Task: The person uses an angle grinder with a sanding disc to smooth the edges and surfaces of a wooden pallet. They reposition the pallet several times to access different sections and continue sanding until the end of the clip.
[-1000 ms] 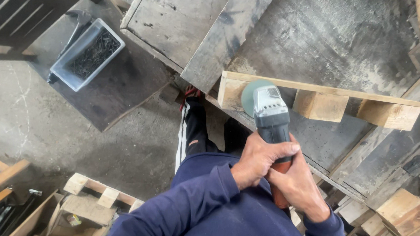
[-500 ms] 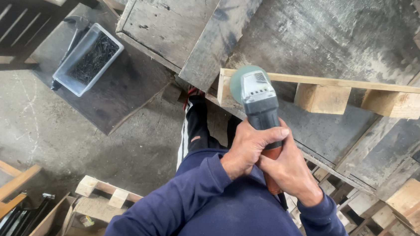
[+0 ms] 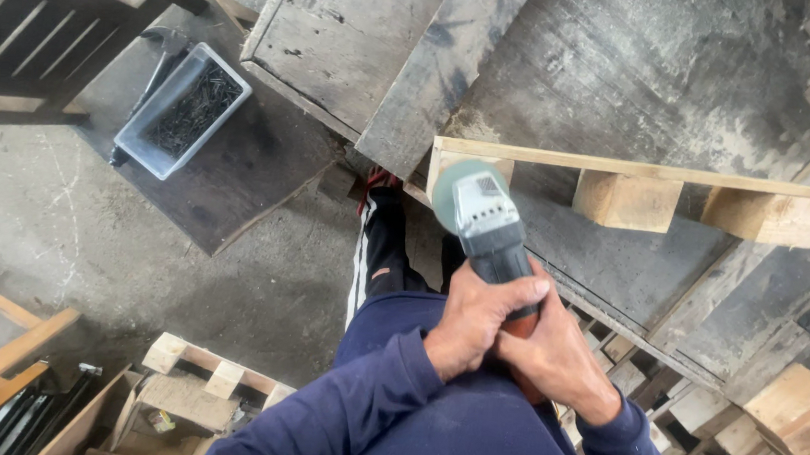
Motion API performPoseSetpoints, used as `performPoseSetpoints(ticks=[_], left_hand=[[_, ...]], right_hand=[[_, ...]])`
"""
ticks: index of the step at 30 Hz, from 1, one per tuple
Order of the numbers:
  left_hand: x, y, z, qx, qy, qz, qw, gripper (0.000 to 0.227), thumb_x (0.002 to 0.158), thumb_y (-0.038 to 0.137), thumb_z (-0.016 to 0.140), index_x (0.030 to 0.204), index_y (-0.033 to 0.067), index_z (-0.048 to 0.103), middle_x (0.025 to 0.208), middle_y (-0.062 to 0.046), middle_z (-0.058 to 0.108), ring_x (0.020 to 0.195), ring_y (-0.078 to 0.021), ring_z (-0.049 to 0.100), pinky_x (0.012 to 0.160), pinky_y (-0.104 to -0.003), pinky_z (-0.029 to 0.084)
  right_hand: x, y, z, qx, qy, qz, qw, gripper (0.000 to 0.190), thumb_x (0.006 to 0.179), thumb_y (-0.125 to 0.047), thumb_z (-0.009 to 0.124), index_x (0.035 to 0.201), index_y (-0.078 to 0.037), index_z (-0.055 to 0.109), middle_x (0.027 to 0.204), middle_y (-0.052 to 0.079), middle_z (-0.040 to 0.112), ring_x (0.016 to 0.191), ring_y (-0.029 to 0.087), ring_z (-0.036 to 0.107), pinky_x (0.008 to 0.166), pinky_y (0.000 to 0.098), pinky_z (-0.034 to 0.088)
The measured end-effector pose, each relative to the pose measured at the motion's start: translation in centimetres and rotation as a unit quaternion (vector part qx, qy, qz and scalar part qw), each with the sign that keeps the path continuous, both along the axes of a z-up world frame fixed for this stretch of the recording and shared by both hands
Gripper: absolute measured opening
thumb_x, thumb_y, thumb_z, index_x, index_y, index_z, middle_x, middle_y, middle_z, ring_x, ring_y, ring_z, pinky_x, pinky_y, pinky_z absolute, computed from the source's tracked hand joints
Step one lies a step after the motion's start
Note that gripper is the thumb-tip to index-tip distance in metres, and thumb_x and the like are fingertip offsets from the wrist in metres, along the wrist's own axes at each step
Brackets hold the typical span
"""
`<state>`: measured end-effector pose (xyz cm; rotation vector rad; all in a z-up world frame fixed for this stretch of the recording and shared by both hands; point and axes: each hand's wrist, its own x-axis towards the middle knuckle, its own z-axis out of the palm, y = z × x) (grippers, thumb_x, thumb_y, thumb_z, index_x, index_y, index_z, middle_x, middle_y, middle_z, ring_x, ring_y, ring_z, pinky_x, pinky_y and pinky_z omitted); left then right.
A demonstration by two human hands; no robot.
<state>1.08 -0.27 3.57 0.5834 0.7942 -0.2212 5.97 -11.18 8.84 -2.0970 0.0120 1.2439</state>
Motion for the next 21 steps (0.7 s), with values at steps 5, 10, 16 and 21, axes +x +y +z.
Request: performPoseSetpoints(ticks=[5, 10, 16, 21], left_hand=[[-0.7, -0.1, -0.1, -0.004, -0.020, 0.014, 1.000, 0.031, 0.085, 0.009, 0.080, 0.110, -0.0015, 0.065, 0.100, -0.010, 0.069, 0.089, -0.0185, 0.068, 0.081, -0.033, 0.059], [-0.9, 0.5, 0.1, -0.004, -0.004, 0.004, 1.000, 0.038, 0.082, 0.012, 0.080, 0.113, -0.0004, 0.063, 0.103, -0.010, 0.069, 0.090, -0.0182, 0.068, 0.083, -0.034, 0.060], [-1.4, -0.3, -0.2, 0.005, 0.016, -0.003, 1.000, 0.040, 0.083, 0.013, 0.080, 0.115, -0.0019, 0.063, 0.103, -0.012, 0.070, 0.091, -0.0201, 0.069, 0.083, -0.035, 0.060], [-1.6, -0.5, 0.1, -0.010, -0.017, -0.002, 1.000, 0.039, 0.084, 0.012, 0.080, 0.116, -0.0043, 0.064, 0.106, -0.012, 0.069, 0.095, -0.0202, 0.069, 0.087, -0.034, 0.059]], right_hand=[[-0.2, 0.0, -0.3, 0.024, -0.016, 0.002, 1.000, 0.107, 0.068, -0.028, 0.079, 0.158, -0.004, 0.025, 0.136, 0.019, 0.061, 0.126, 0.029, 0.062, 0.104, 0.0410, 0.049], [0.0, 0.7, 0.2, 0.034, 0.010, 0.004, 0.999, 0.107, 0.068, -0.027, 0.081, 0.157, -0.005, 0.025, 0.135, 0.018, 0.062, 0.125, 0.028, 0.063, 0.104, 0.0396, 0.049], [-0.4, 0.1, 0.2, 0.014, 0.010, 0.000, 1.000, 0.105, 0.069, -0.028, 0.080, 0.156, -0.006, 0.027, 0.132, 0.018, 0.065, 0.123, 0.028, 0.066, 0.102, 0.0392, 0.051], [-0.4, -0.2, 0.4, -0.007, 0.015, 0.024, 1.000, 0.111, 0.064, -0.027, 0.080, 0.158, -0.007, 0.024, 0.129, 0.019, 0.066, 0.121, 0.030, 0.067, 0.101, 0.0398, 0.051]])
